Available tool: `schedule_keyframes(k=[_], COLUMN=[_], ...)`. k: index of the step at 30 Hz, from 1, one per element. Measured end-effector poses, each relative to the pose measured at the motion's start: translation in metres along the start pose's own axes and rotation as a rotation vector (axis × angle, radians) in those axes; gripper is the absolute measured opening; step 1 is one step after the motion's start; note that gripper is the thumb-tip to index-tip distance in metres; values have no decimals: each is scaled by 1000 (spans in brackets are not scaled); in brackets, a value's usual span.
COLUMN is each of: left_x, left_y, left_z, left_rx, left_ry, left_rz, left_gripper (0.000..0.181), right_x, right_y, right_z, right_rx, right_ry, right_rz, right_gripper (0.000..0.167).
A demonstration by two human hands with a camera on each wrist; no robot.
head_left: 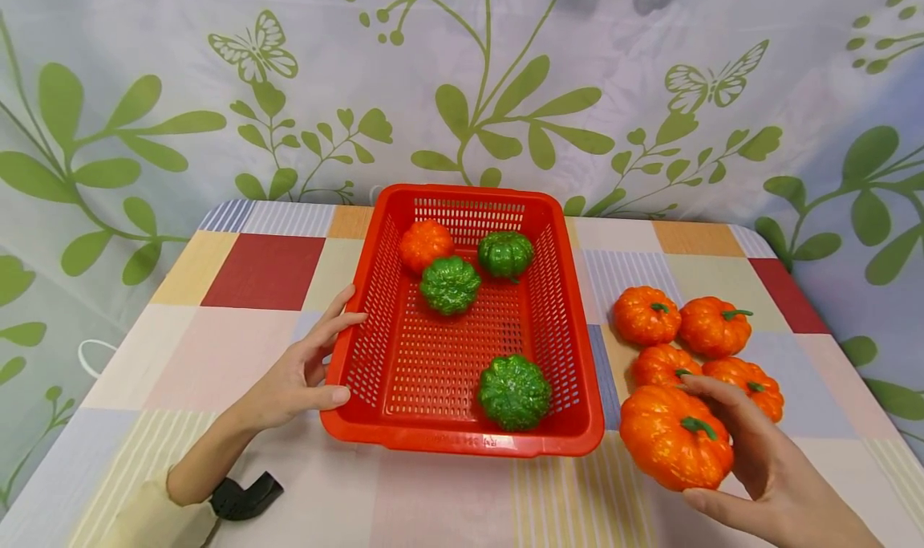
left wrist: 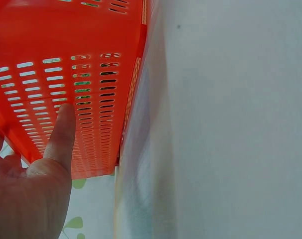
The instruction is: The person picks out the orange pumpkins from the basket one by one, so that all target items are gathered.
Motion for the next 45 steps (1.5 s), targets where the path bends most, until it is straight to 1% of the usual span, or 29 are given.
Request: schedule_keyframes(k=[4, 7, 8, 11, 15, 19, 23, 26, 29, 31, 33, 35, 39, 42, 45], left_x=[1, 1, 0, -2, -2, -1, -1, -2, -2, -2, -1, -1, -1, -1, 0], left_y=[0, 2, 2, 4, 4, 4, 3, 1, 1, 1, 1, 1, 2, 2, 1], left_z=[0, 2, 3, 6, 8, 7, 4, 2, 1, 1, 1, 1, 1, 1, 0], left_rx=[2, -6, -9, -19, -22, -22, -12, -6, -4, -6, -8, -8, -9, -10, -8], left_ry=[-2, -6, -8, -9, -2, 2, -3, -6, -1, 2, 4, 4, -1, -1, 0], left_rz=[-1, -7, -8, 0, 5, -10, -11, -10, -12, -16, -20, -21, -20, -18, -17], left_gripper=[76, 76, 76, 76, 75, 76, 77, 76, 76, 76, 76, 76, 76, 76, 76], right_x=[12, 24, 29, 41, 53, 64, 70, 67, 61, 60, 61, 65, 70, 70, 71], right_y=[-4, -9, -11, -19, -28, -34, -35, -33, -31, -30, -29, -29, -28, -27, -27], right_z=[-9, -17, -21, -32, -43, -48, -49, -48, -45, -44, -43, -42, -41, -41, -40], right_rx=[-7, 6, 13, 29, 34, 30, 28, 27, 32, 33, 38, 44, 52, 52, 55], right_ry=[21, 67, 91, 132, 142, 147, 184, 158, 85, 57, 59, 82, 98, 76, 72], right_rz=[-136, -191, -206, -236, -278, -305, -343, -371, -386, -395, -420, -463, -512, -490, -465], right_gripper=[93, 91, 91, 89, 90, 92, 94, 98, 99, 99, 98, 97, 94, 93, 94])
Point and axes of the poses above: each hand's wrist, its own z-axis towards the middle knuckle, its own y-axis out of the palm, x = y × z, the point moved 9 cm from there along z, towards the middle knuckle, and after that the axes turned 9 degrees about -x, right-handed, at the moved point
